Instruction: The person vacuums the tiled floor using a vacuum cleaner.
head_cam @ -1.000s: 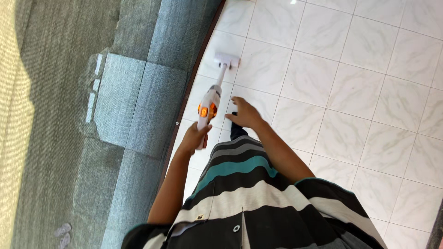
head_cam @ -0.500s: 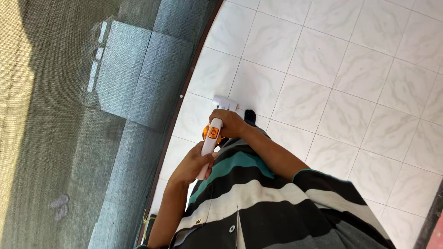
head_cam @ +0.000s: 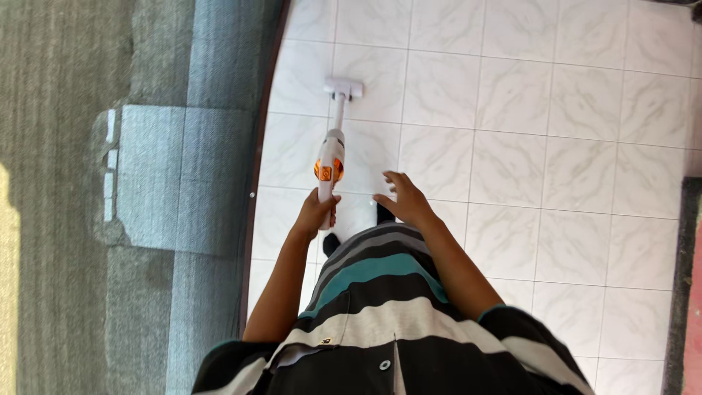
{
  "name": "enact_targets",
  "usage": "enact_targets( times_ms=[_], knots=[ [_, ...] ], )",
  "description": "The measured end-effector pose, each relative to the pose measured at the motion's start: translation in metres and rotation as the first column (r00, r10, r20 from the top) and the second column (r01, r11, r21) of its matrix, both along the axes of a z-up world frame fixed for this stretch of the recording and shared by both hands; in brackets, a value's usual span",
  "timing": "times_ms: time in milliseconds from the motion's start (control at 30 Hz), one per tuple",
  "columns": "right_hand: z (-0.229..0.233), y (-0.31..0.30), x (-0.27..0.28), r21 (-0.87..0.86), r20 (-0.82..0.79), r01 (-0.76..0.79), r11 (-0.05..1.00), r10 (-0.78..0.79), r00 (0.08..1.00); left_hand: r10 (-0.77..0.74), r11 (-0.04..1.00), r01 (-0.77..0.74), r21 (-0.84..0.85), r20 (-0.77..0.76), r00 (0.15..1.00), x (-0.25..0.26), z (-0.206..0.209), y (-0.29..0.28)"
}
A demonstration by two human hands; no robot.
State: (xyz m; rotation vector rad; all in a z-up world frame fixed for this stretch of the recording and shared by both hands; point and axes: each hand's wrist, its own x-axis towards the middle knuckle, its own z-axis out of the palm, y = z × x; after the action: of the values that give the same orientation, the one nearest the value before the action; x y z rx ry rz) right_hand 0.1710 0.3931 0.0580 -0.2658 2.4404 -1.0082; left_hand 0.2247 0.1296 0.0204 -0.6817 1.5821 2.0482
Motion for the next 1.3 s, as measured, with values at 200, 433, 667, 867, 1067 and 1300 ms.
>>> enact_targets(
  times_ms=[200,433,667,867,1067,1300],
  knots=[
    [-0.013,0.107,-0.003,0.085,0.16,0.19,0.978,-0.202,0.966,0.036,0.995,-0.027,-0.1,0.093,0.995,-0.105,-0.078,0.04],
    [-0.01,0.131,-0.005,0.096,0.169,0.11,0.989,-0.125,0.978,0.087,0.987,-0.073,-0.145,0.096,0.992,-0.114,-0.088,0.077],
    [-0.005,0.082,0.023,0.026,0.183,0.064,0.998,-0.067,0.981,0.106,0.986,-0.087,-0.144,0.127,0.986,0.004,-0.047,0.087],
    [-0.017,0.012,0.087,-0.099,-0.075,-0.142,0.985,0.135,0.988,0.055,0.996,-0.045,-0.073,0.141,0.988,0.147,0.051,0.093],
    [-0.002,-0.012,0.148,-0.183,-0.236,-0.284,0.941,0.238,0.942,0.036,0.996,-0.046,0.073,0.133,0.99,0.223,0.147,0.103],
    [0.004,0.041,0.147,-0.197,-0.268,-0.356,0.913,0.299,0.916,0.001,0.974,-0.027,0.225,0.117,0.993,0.22,0.17,0.133]
  ],
)
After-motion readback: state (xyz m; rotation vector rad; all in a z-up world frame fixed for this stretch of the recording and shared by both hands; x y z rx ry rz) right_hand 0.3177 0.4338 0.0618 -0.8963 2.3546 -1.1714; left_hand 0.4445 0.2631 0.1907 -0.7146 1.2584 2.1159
